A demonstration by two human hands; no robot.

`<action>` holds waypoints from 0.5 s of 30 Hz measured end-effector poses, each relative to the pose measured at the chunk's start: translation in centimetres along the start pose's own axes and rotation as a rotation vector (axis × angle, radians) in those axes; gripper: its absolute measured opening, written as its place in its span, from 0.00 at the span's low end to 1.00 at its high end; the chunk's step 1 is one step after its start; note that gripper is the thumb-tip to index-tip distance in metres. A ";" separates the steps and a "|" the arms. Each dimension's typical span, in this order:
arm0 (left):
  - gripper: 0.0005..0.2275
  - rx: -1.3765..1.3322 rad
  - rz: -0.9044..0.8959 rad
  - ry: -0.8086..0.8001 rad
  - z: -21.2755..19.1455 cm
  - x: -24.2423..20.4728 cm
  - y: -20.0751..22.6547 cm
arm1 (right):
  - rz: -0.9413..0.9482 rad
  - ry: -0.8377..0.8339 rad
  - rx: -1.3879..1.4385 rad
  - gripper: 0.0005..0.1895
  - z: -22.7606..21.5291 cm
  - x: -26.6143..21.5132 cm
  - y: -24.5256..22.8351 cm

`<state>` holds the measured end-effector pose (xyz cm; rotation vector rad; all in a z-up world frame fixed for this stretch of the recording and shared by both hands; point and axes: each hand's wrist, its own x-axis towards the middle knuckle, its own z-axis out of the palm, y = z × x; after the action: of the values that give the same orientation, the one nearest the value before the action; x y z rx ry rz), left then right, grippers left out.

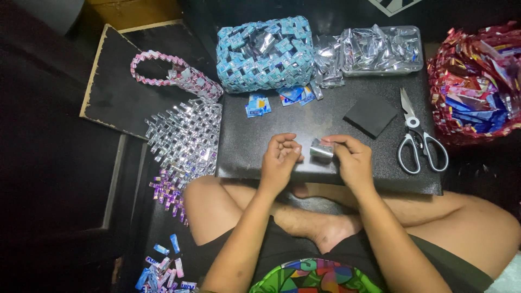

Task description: The person folds and manipulates silver and blue foil snack wrappers by hand, preparing them to be woven into a basket.

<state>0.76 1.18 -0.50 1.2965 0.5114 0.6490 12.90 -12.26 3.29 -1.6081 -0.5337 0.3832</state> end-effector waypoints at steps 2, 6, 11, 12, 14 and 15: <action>0.14 0.203 0.068 0.039 1.9 -0.8 2.3 | -0.008 0.000 -0.011 0.14 -0.1 0.1 0.4; 0.14 0.807 0.455 0.020 3.9 -2.0 5.0 | -0.028 0.041 -0.033 0.16 0.3 -0.1 -1.0; 0.11 0.814 0.564 -0.004 3.8 -2.4 4.3 | -0.171 0.096 -0.108 0.18 -0.3 1.1 -2.6; 0.11 0.785 0.559 0.004 3.7 -2.4 4.3 | -0.244 0.099 -0.140 0.20 -0.3 1.4 -3.0; 0.10 0.795 0.565 0.010 3.6 -2.4 3.8 | -0.348 0.087 -0.199 0.22 0.3 2.7 -4.6; 0.09 0.807 0.573 0.013 3.6 -2.3 3.6 | -0.450 0.078 -0.256 0.25 0.6 3.3 -5.4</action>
<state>0.95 -2.48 3.72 2.2464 0.4214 0.9712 14.69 -9.66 8.79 -1.6789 -0.8878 -0.0888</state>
